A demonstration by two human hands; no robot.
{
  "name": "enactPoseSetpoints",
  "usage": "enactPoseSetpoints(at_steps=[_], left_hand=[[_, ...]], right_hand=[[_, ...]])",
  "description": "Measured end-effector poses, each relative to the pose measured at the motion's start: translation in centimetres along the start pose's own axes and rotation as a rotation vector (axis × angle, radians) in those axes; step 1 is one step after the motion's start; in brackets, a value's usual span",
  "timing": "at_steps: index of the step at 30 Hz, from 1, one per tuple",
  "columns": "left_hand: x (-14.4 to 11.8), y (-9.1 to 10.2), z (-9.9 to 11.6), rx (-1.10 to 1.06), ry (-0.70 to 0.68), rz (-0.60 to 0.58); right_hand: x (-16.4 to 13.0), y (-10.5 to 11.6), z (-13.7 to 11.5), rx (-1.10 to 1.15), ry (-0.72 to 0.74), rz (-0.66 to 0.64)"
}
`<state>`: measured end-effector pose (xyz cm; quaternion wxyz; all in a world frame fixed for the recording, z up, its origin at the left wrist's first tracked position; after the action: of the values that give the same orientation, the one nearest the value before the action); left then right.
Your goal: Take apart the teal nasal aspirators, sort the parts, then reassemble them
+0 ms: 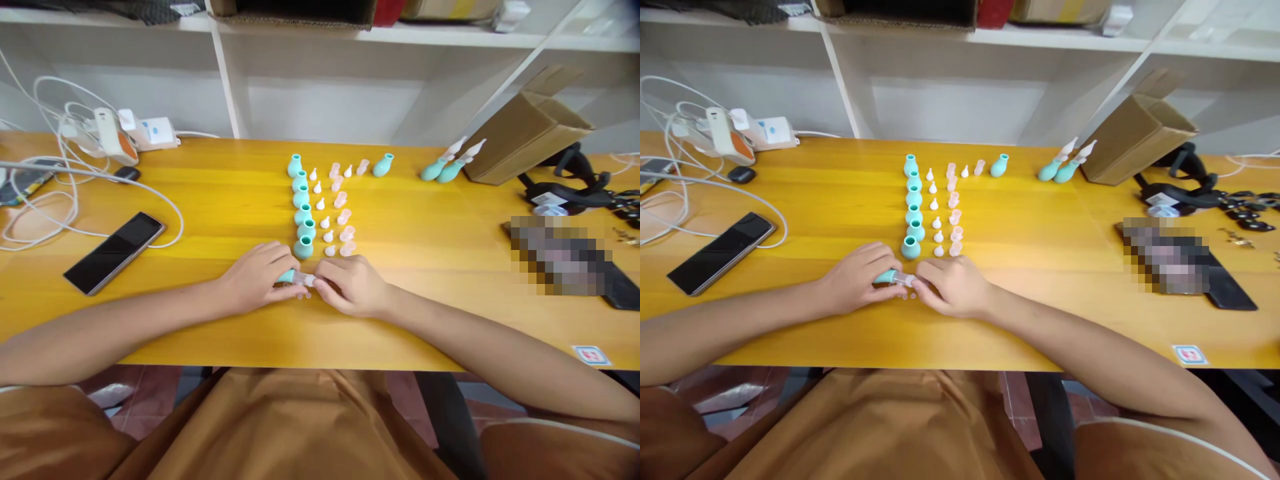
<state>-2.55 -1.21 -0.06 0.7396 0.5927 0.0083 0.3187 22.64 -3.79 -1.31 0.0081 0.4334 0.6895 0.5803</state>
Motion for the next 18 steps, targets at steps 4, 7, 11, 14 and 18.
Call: enactPoseSetpoints(at_steps=[4, 7, 11, 14, 18], left_hand=[[-0.22, -0.39, -0.49, 0.035, -0.022, -0.009], [-0.3, -0.51, -0.68, 0.067, -0.034, -0.026], [-0.29, -0.53, -0.71, 0.092, -0.04, -0.054], [-0.23, -0.48, -0.67, 0.094, -0.032, -0.078], [-0.16, -0.42, -0.66, 0.089, -0.024, -0.104]], right_hand=[[0.07, -0.3, 0.17, -0.032, 0.014, -0.029], [0.1, -0.4, 0.42, -0.052, 0.011, -0.061], [0.11, -0.43, 0.75, -0.042, 0.043, -0.085], [0.17, -0.39, 0.88, -0.019, 0.054, -0.098], [0.26, -0.35, 0.92, -0.022, 0.061, -0.105]])
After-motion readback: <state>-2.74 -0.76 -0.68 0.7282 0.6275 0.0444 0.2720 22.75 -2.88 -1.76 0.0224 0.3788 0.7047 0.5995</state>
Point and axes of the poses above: each hand's wrist, its own x-axis towards the middle knuckle, its own y-axis out of the back of the hand, z = x × y, the point moved 1 cm from there along x, towards the middle knuckle, and after that the axes turned 3 degrees about -y, right-handed, at the moved point
